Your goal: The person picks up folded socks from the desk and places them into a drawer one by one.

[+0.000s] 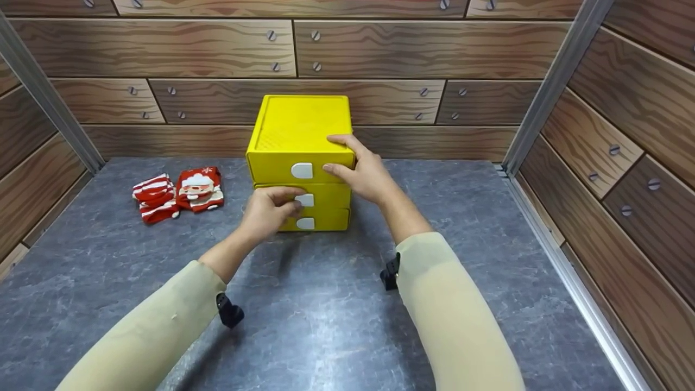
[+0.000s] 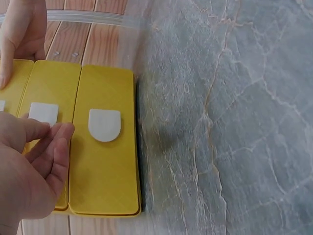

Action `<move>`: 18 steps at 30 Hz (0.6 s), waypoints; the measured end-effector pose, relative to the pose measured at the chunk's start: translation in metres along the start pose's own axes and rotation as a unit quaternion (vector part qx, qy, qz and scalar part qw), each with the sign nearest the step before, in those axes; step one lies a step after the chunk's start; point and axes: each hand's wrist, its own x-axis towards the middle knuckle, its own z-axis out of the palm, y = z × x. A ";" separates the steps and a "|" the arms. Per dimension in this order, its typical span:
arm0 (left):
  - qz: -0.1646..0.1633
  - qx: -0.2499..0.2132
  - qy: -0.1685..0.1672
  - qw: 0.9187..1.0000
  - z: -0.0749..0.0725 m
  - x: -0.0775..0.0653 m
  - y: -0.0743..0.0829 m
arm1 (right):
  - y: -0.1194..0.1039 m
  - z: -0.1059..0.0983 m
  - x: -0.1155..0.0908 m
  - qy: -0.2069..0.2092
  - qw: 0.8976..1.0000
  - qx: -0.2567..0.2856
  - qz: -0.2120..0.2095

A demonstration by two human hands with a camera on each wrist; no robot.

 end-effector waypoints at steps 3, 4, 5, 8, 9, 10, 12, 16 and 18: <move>0.001 -0.011 0.002 1.000 0.000 -0.002 -0.002 | 0.001 0.001 0.000 -0.001 1.000 0.003 0.003; 0.000 -0.017 0.003 1.000 0.000 -0.003 -0.003 | 0.001 0.001 0.000 -0.002 1.000 0.003 0.005; 0.000 -0.024 0.004 1.000 -0.001 -0.004 -0.004 | 0.001 0.001 0.000 -0.003 1.000 0.003 0.006; -0.003 -0.052 0.004 0.999 -0.002 -0.009 -0.007 | 0.000 0.001 0.000 -0.004 1.000 0.004 0.010; -0.003 -0.061 0.003 0.998 -0.003 -0.010 -0.007 | 0.000 0.001 -0.001 -0.003 1.000 0.002 0.011; -0.002 -0.068 0.001 0.998 -0.004 -0.012 -0.008 | -0.001 0.001 -0.001 -0.002 1.000 0.001 0.010; 0.000 -0.076 -0.004 0.997 -0.005 -0.015 -0.009 | -0.001 0.000 -0.001 0.001 1.000 0.001 0.007; 0.005 -0.043 -0.019 0.999 -0.007 -0.022 -0.014 | -0.001 0.000 -0.001 0.007 1.000 0.001 0.002; 0.007 -0.018 -0.029 0.999 -0.007 -0.024 -0.017 | -0.001 0.000 -0.001 0.007 1.000 0.000 -0.002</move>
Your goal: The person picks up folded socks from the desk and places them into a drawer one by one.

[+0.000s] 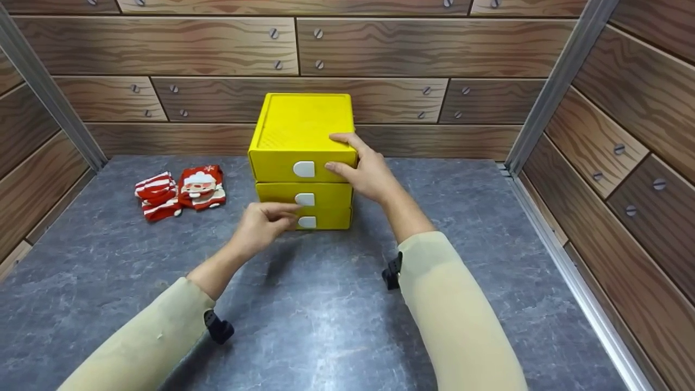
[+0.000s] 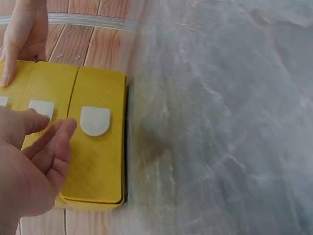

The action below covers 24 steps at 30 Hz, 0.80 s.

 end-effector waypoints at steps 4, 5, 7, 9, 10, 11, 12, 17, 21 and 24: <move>0.007 0.044 -0.014 0.999 0.003 -0.001 -0.005 | 0.000 -0.001 0.000 -0.001 1.000 -0.001 -0.001; 0.007 0.049 -0.017 0.999 0.003 0.000 -0.006 | 0.000 -0.001 0.000 -0.002 1.000 0.000 -0.001; 0.009 0.058 -0.017 0.998 0.004 0.001 -0.006 | 0.000 -0.001 0.000 -0.004 1.000 0.002 0.002; 0.009 0.054 -0.017 0.998 0.004 0.004 -0.004 | 0.000 0.000 0.000 -0.006 1.000 0.004 0.004; 0.008 0.050 -0.017 0.999 0.004 0.005 -0.003 | -0.001 0.000 0.000 -0.007 1.000 0.005 0.004; 0.007 0.045 -0.017 0.999 0.004 0.006 -0.002 | 0.000 0.000 0.000 -0.007 1.000 0.006 0.004; 0.007 0.040 -0.016 0.999 0.004 0.007 -0.001 | 0.000 0.000 0.000 -0.008 1.000 0.007 0.006; 0.008 0.030 -0.026 0.999 0.007 0.009 -0.005 | 0.001 0.001 0.001 -0.006 1.000 0.007 0.009; 0.012 0.037 -0.035 0.999 0.008 0.009 -0.015 | 0.001 0.000 0.001 -0.005 1.000 0.005 0.006; 0.019 0.058 -0.034 0.998 0.007 0.009 -0.023 | 0.001 0.000 0.001 -0.007 1.000 0.005 0.008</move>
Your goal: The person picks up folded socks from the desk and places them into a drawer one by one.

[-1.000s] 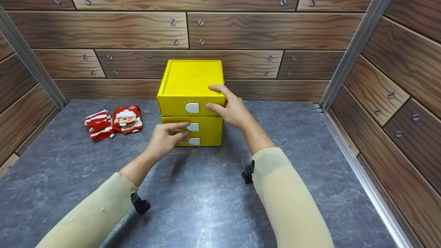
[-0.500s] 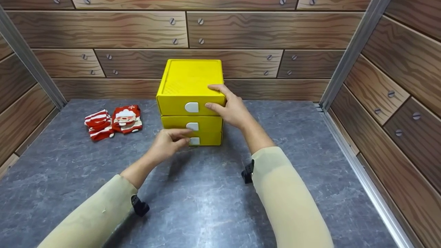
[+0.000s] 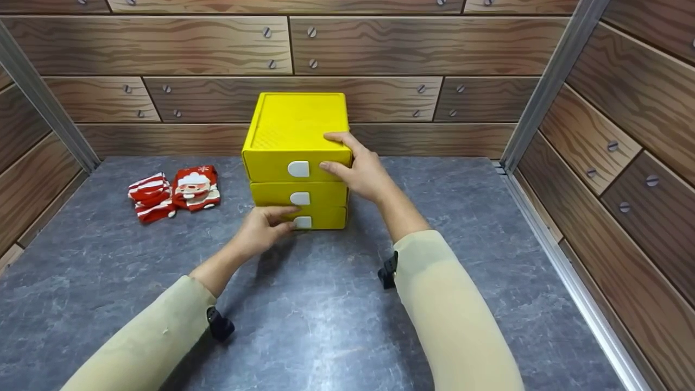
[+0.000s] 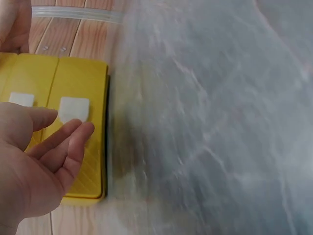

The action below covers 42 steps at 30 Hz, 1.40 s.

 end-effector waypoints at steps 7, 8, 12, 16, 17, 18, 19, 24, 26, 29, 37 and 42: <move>0.014 0.025 -0.002 1.000 -0.003 0.000 -0.008 | -0.004 0.001 0.000 0.001 1.000 0.002 -0.015; 0.012 0.021 -0.004 1.000 -0.002 0.000 -0.008 | -0.004 0.001 0.000 0.001 1.000 0.002 -0.020; -0.003 0.013 -0.014 1.000 0.000 0.000 -0.008 | -0.005 0.003 -0.001 -0.002 1.000 0.007 -0.030; -0.012 0.005 -0.017 1.000 0.002 0.001 -0.008 | -0.005 0.004 0.000 -0.002 1.000 0.007 -0.026; -0.014 0.002 -0.018 1.000 0.002 0.001 -0.008 | -0.005 0.004 0.000 -0.002 1.000 0.007 -0.025; -0.016 -0.002 -0.018 1.000 0.003 0.002 -0.008 | -0.005 0.005 0.000 -0.002 1.000 0.007 -0.023; -0.018 -0.006 -0.019 1.000 0.003 0.002 -0.008 | -0.005 0.005 0.000 -0.001 1.000 0.006 -0.020; -0.027 -0.023 -0.028 0.999 0.003 0.000 -0.007 | -0.005 0.005 0.000 -0.001 1.000 0.006 -0.001; -0.027 -0.025 -0.033 0.999 0.004 -0.002 -0.006 | -0.005 0.005 -0.001 -0.001 1.000 0.005 0.003; -0.026 -0.018 -0.035 0.999 0.005 -0.006 -0.005 | -0.003 0.004 -0.001 -0.002 1.000 0.002 0.001; -0.042 -0.032 -0.031 0.998 0.009 -0.020 0.001 | 0.000 0.003 -0.001 0.000 1.000 -0.002 -0.007; -0.043 -0.041 -0.033 0.998 0.012 -0.027 0.005 | 0.001 0.000 0.000 0.002 1.000 -0.007 -0.010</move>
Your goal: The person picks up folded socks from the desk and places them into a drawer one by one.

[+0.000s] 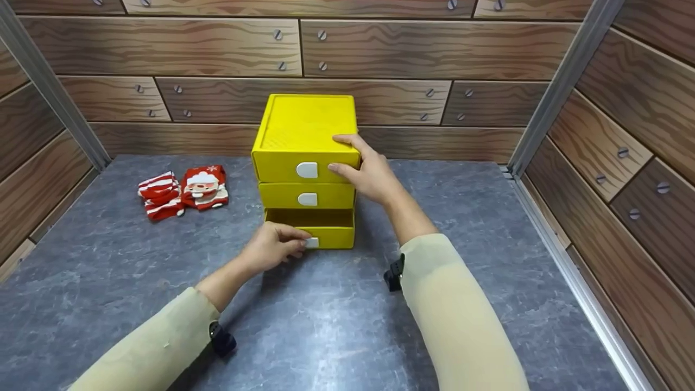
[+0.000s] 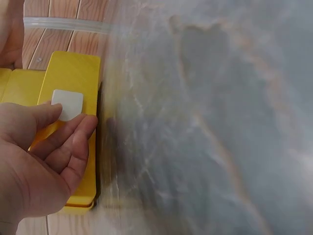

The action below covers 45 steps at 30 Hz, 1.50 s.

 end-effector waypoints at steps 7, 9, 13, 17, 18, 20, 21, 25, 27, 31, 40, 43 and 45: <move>-0.005 -0.017 -0.016 1.000 0.003 -0.015 0.004 | 0.000 -0.001 0.001 0.001 1.000 0.003 0.011; -0.005 -0.019 -0.017 1.000 0.004 -0.018 0.004 | 0.000 -0.001 0.000 0.001 1.000 0.003 0.011; -0.004 -0.022 -0.011 1.000 0.005 -0.023 0.004 | 0.001 0.000 0.000 0.000 1.000 0.004 0.009; 0.001 -0.033 -0.012 0.999 0.007 -0.029 0.006 | 0.001 0.000 0.000 -0.001 1.000 0.005 0.007; 0.002 -0.034 -0.014 0.999 0.007 -0.030 0.006 | 0.001 0.000 0.000 -0.001 1.000 0.004 0.007; 0.003 -0.036 -0.019 0.999 0.008 -0.034 0.007 | 0.001 0.000 -0.001 -0.001 1.000 0.002 0.006; 0.003 -0.035 -0.021 0.999 0.008 -0.037 0.007 | 0.001 0.000 -0.001 -0.002 1.000 0.003 0.006; 0.004 -0.021 -0.024 0.999 0.010 -0.046 0.007 | 0.000 0.001 -0.001 -0.002 1.000 0.003 0.003; 0.005 -0.018 -0.025 1.000 0.011 -0.050 0.007 | -0.001 0.001 -0.001 -0.003 1.000 0.004 0.002; 0.002 -0.025 -0.031 0.999 0.013 -0.058 0.009 | -0.001 0.001 -0.001 -0.005 1.000 0.008 0.002; 0.010 -0.028 -0.029 0.999 0.019 -0.069 0.013 | 0.000 0.001 -0.001 -0.001 1.000 0.011 0.006; 0.014 -0.019 -0.027 0.999 0.019 -0.074 0.014 | -0.001 0.001 -0.001 -0.002 1.000 0.013 0.010; 0.014 -0.018 -0.028 0.999 0.019 -0.076 0.015 | -0.001 0.001 0.000 -0.003 1.000 0.015 0.011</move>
